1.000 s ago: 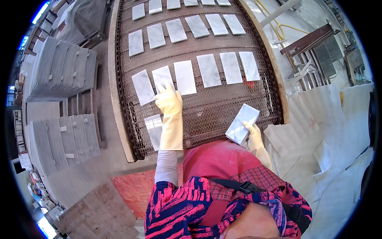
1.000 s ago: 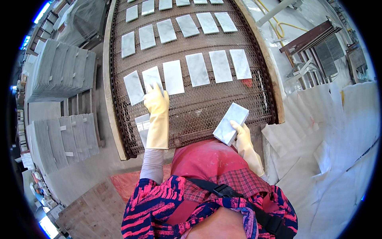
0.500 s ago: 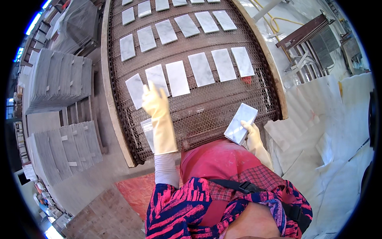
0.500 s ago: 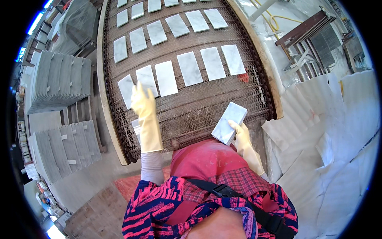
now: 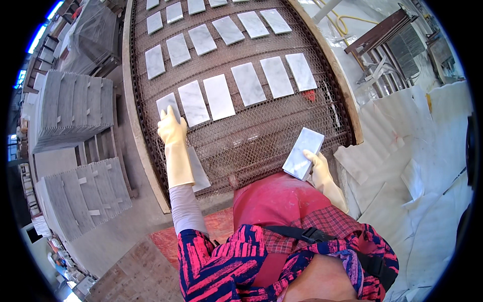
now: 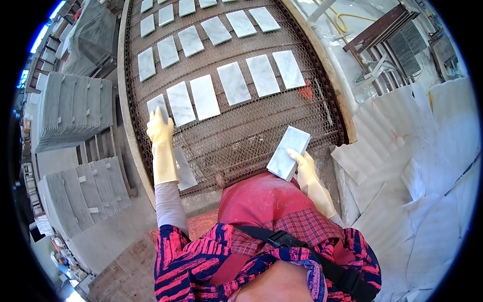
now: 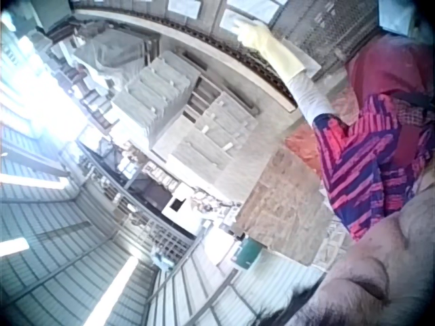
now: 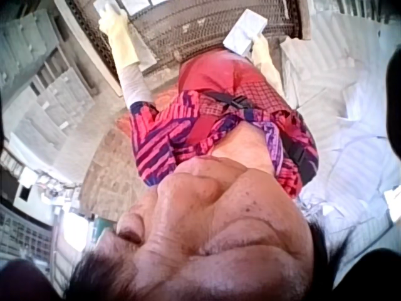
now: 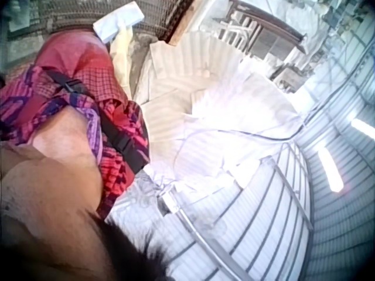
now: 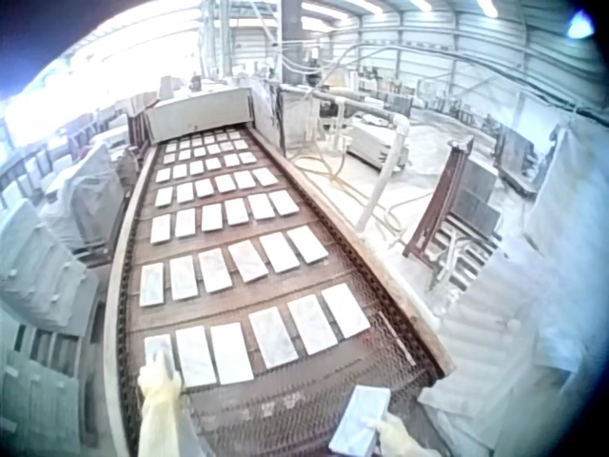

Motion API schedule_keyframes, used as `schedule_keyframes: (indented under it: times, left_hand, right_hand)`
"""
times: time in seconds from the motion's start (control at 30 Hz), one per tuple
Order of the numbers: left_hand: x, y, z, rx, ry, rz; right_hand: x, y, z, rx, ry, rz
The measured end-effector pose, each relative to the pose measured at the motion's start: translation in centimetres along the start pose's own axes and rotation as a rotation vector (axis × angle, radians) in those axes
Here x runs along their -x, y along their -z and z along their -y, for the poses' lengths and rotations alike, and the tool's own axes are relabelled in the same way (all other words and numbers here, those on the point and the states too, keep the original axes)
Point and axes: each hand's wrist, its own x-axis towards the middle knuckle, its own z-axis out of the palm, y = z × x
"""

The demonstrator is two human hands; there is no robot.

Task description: The person picks up stacks of rectangular white tiles from the floor and places them one by one onto a metal mesh conveyor belt. They arrange the tiles in neat rows, ensuring they are aligned and spaced correctly on the moving belt.

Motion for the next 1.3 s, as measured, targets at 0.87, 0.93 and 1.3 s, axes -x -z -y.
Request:
schedule_keyframes:
  times: [0.87, 0.93, 1.3]
  left_hand:
    - [6.0, -3.0, -12.6, -0.082, -0.789, -0.102]
    - [5.9, -3.1, -12.4, -0.079, -0.822, -0.107]
    - [6.9, -2.3, -11.3, 0.091, -0.821, -0.196]
  right_hand:
    - [0.1, 1.2, -1.4, 0.014, 0.044, 0.011]
    - [0.0, 1.2, -1.6, 0.009, 0.026, 0.008]
    - [0.4, -0.2, -1.5, 0.096, -0.009, 0.032]
